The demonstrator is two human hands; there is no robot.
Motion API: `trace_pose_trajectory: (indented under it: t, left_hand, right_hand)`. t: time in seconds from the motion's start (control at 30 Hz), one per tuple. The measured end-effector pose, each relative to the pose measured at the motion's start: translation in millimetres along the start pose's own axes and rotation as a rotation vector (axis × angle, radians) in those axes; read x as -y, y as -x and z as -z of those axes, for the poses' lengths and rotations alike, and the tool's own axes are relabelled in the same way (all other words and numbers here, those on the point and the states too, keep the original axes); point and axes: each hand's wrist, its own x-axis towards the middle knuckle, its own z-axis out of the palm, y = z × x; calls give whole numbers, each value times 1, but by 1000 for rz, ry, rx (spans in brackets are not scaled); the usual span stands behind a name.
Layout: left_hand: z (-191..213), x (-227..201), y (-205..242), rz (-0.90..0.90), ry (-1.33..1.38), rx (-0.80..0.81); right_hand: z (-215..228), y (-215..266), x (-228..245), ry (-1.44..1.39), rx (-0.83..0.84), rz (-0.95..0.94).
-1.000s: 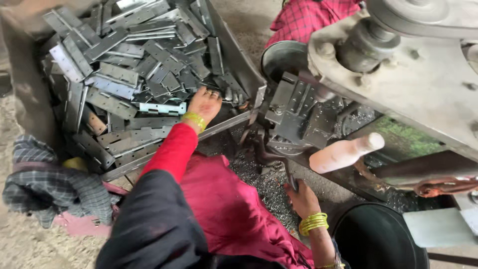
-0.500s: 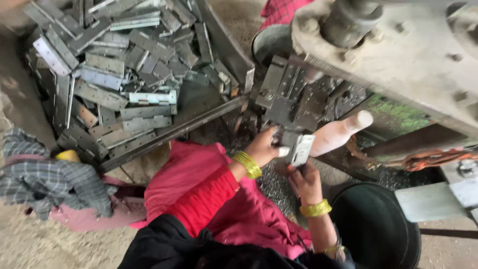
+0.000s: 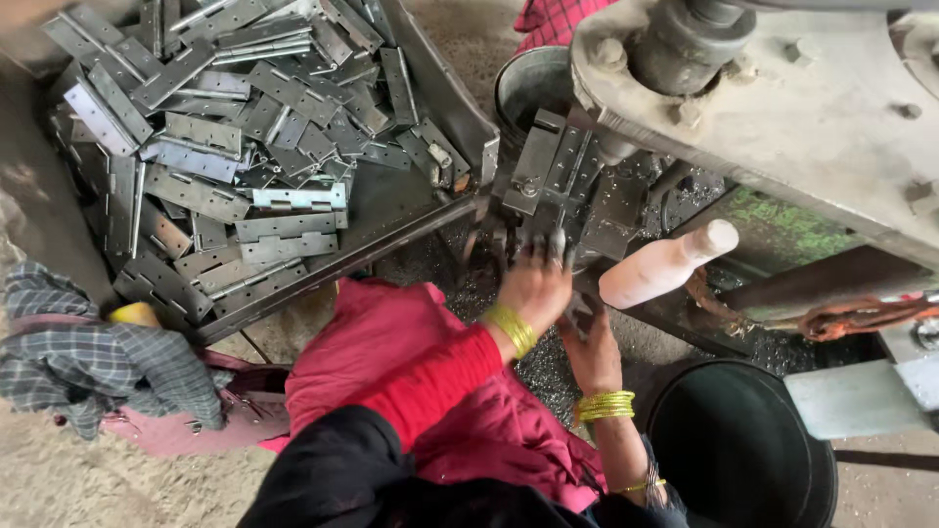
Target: The person repeatedly picks metal hinge pieces from a bin, places them into a press machine, and operates the press to process each piece. The person handles the pieces one at a time and returns them to the bin after pressing.
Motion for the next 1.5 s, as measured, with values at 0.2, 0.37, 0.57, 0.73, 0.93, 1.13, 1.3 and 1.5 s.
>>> trace_pose_trajectory:
  t: [0.2, 0.37, 0.57, 0.73, 0.93, 1.13, 1.3, 1.5]
  left_hand:
    - [-46, 3, -9, -18, -45, 2]
    - [-46, 20, -37, 170, 133, 383]
    - [-44, 35, -58, 223, 141, 452]
    - [-40, 34, -45, 183, 46, 373]
    - [-57, 30, -61, 130, -54, 420]
    - [-90, 22, -65, 191, -69, 215]
    - [-87, 28, -70, 310, 121, 574]
    - [-86, 25, -98, 190, -121, 514]
  right_hand:
    - [9, 3, 25, 284, 137, 54]
    - [16, 1, 43, 47, 334, -379]
    - [-30, 1, -54, 133, 242, -88]
    - [-85, 24, -116, 159, 85, -53]
    - [-33, -12, -102, 312, 253, -71]
    - [-69, 26, -107, 131, 72, -105]
    - [-50, 9, -100, 166, 175, -123]
    - [-35, 5, -70, 113, 219, -103]
